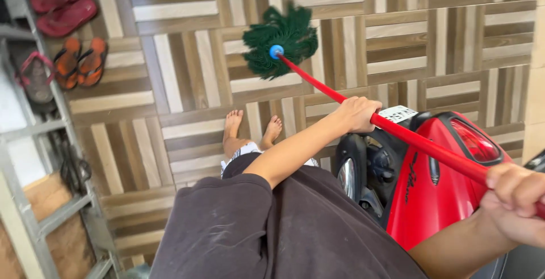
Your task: The recorder is mopping the tiled floor area around a shoe rack and a motorcycle.
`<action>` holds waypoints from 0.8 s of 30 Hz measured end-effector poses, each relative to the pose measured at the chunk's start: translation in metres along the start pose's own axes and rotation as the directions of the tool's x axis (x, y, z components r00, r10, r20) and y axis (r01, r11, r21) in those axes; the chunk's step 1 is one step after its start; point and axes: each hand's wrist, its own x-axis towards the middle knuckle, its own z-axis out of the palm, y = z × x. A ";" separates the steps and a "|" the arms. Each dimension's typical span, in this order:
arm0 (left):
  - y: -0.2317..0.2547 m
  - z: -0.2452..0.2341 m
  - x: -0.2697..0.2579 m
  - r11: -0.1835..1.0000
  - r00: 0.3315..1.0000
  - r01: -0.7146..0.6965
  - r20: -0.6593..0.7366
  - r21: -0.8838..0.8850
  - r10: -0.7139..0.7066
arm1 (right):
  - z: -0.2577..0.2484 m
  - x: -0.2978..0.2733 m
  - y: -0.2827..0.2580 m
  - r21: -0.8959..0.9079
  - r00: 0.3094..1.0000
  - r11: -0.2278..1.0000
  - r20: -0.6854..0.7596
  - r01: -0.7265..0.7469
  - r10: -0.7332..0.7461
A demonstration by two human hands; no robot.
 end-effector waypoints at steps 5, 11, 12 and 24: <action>-0.032 -0.068 -0.086 0.985 0.982 0.170 -0.090 0.036 -0.166 | -0.001 0.011 0.048 -0.175 0.973 0.983 0.207 -0.064 0.100; -0.105 -0.156 -0.253 0.920 0.866 0.391 -0.346 0.021 -0.360 | 0.234 -0.033 0.125 0.116 0.769 0.940 0.610 -0.322 0.188; -0.120 -0.168 -0.285 0.906 0.822 0.424 -0.420 -0.002 -0.385 | 0.266 -0.049 0.138 0.213 0.684 0.854 0.700 -0.475 0.207; -0.216 -0.186 -0.394 0.804 0.786 0.562 -0.427 0.194 -0.446 | 0.326 -0.107 0.179 -0.253 0.440 0.880 0.790 -0.401 0.427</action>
